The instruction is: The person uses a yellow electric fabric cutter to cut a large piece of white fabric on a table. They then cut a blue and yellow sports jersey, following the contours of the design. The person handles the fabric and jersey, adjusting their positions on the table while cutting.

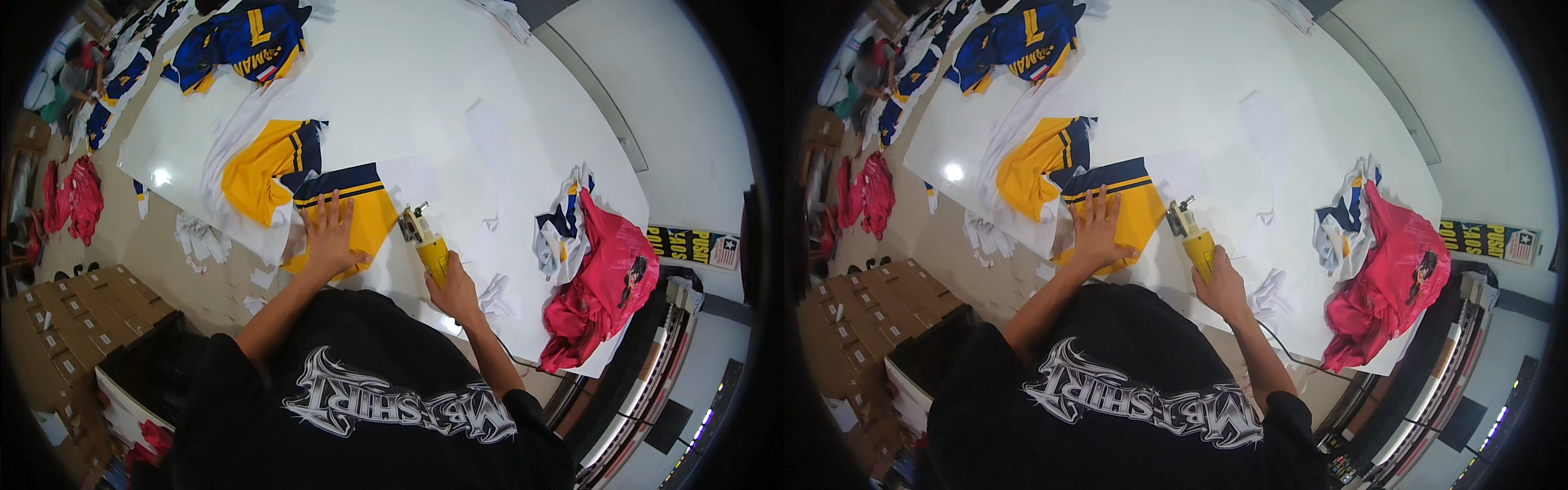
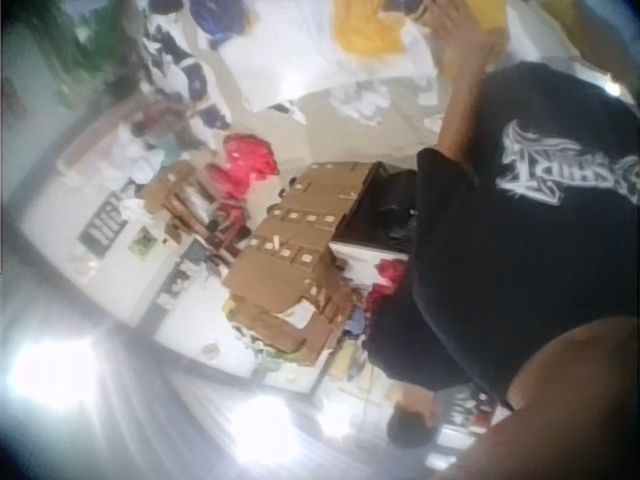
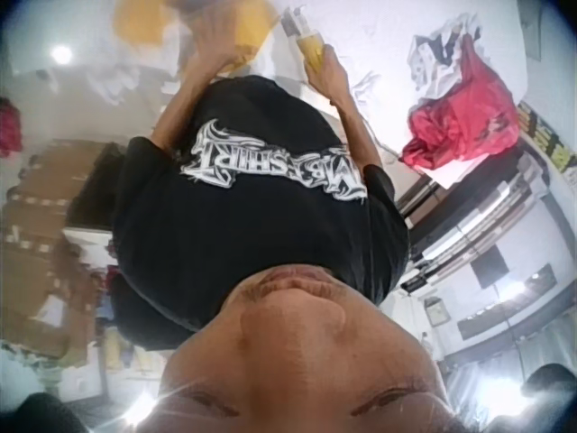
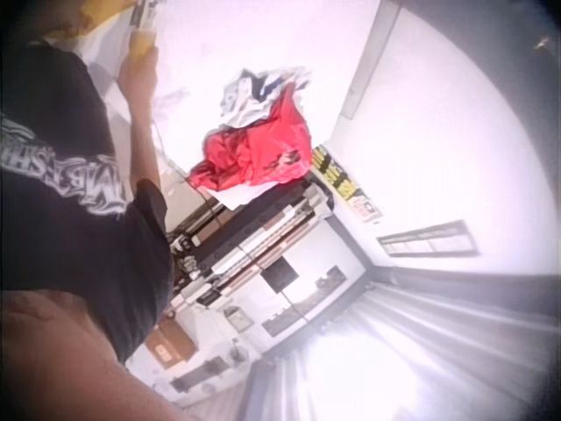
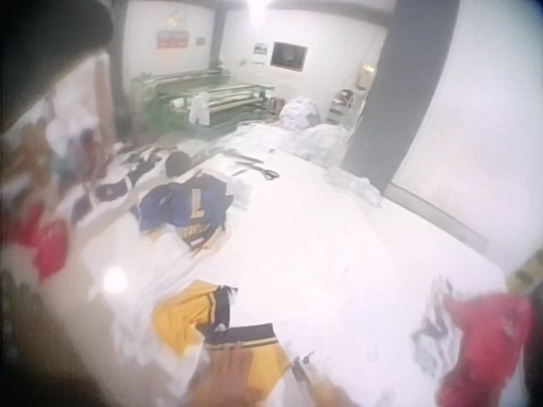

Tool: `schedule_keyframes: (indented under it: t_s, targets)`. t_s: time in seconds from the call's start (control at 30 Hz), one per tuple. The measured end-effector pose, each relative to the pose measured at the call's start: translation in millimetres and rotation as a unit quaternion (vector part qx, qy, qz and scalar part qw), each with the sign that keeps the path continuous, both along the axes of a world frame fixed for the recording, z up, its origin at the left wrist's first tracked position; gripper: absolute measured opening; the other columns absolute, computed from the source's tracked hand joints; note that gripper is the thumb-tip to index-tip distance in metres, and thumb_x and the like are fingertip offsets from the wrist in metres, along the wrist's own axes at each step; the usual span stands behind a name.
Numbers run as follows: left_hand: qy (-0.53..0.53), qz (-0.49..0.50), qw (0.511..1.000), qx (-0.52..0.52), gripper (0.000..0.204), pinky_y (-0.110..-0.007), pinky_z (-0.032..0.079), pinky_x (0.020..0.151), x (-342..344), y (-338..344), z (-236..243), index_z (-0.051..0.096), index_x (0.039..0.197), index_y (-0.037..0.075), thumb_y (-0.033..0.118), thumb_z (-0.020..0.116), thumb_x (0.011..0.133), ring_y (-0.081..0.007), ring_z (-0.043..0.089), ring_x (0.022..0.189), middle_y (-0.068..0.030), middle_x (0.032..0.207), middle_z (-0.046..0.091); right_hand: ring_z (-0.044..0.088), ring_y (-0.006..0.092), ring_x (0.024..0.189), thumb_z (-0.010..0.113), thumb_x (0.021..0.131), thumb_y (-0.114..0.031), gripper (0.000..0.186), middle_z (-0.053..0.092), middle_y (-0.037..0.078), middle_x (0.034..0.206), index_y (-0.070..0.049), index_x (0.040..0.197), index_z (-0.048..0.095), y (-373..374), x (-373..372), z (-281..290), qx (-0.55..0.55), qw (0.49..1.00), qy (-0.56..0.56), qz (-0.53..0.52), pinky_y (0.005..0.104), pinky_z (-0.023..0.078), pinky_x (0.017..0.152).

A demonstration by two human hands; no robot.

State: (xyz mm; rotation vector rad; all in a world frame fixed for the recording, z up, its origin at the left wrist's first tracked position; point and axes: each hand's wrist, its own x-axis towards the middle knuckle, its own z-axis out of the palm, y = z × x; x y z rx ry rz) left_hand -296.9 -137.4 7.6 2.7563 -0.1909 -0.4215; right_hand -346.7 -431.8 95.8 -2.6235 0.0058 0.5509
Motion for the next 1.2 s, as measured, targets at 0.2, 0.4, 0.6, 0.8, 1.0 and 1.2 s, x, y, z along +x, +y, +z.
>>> schedule_keyframes:
  t_s: [0.2,0.4,0.6,0.8,1.0,1.2]
  targets:
    - [0.038,0.0,0.999,0.024,0.139,-0.076,-0.001,0.121,3.5,-2.1,9.8,0.02,0.169,0.01,0.077,0.08,0.063,-0.0493,0.001,0.161,-0.0229,0.176,0.005,0.069,0.0528,0.087,0.07,0.095,-0.031,0.059,0.066,0.034,0.112,0.003,0.133,0.04,5.0,7.3,-5.8,-0.009,0.999,-0.03,0.018,0.0578,0.057,0.074]
    - [0.031,0.001,0.999,0.022,0.139,-0.077,0.002,0.12,2.6,-2.3,9.1,0.02,0.169,0.01,0.076,0.081,0.063,-0.0491,0.001,0.161,-0.0229,0.176,0.005,0.069,0.0532,0.091,0.07,0.094,-0.03,0.059,0.066,0.034,0.113,0.003,0.133,0.04,8.7,10.4,-5.8,-0.01,0.999,-0.034,0.019,0.0585,0.057,0.076]
    - [0.04,0.001,0.999,0.017,0.138,-0.078,0.003,0.12,4.2,-1.1,13.4,0.022,0.169,0.01,0.074,0.082,0.063,-0.0491,0.004,0.161,-0.0228,0.176,0.007,0.068,0.0534,0.091,0.07,0.095,-0.03,0.057,0.066,0.034,0.111,0.003,0.131,0.04,21.2,31.9,-1.6,-0.013,1.0,-0.014,0.021,0.0585,0.057,0.076]
    - [0.023,0.01,1.0,0.003,0.135,-0.079,-0.001,0.119,2.4,-1.0,9.0,0.024,0.169,0.015,0.072,0.084,0.062,-0.0473,0.004,0.161,-0.0208,0.176,0.01,0.069,0.0525,0.089,0.07,0.095,-0.03,0.053,0.066,0.032,0.107,0.001,0.125,0.041,31.6,56.6,-7.5,-0.012,0.998,-0.037,0.045,0.0576,0.057,0.075]
    - [0.018,0.006,1.0,0.013,0.137,-0.078,0.003,0.12,1.8,-0.9,9.1,0.023,0.169,0.012,0.076,0.082,0.063,-0.0486,0.007,0.161,-0.0226,0.175,0.012,0.068,0.0556,0.09,0.071,0.094,-0.029,0.059,0.068,0.038,0.103,0.005,0.131,0.04,44.9,83.3,-7.9,-0.001,0.997,-0.047,0.059,0.0589,0.057,0.077]
    - [0.026,0.007,1.0,0.012,0.137,-0.078,0.001,0.12,3.1,-2.0,11.2,0.023,0.169,0.012,0.078,0.081,0.063,-0.0484,0.006,0.161,-0.0225,0.175,0.012,0.068,0.0555,0.093,0.071,0.094,-0.03,0.057,0.068,0.038,0.104,0.005,0.128,0.041,55.5,103.9,-9.5,-0.012,0.997,-0.044,0.065,0.0591,0.056,0.08]
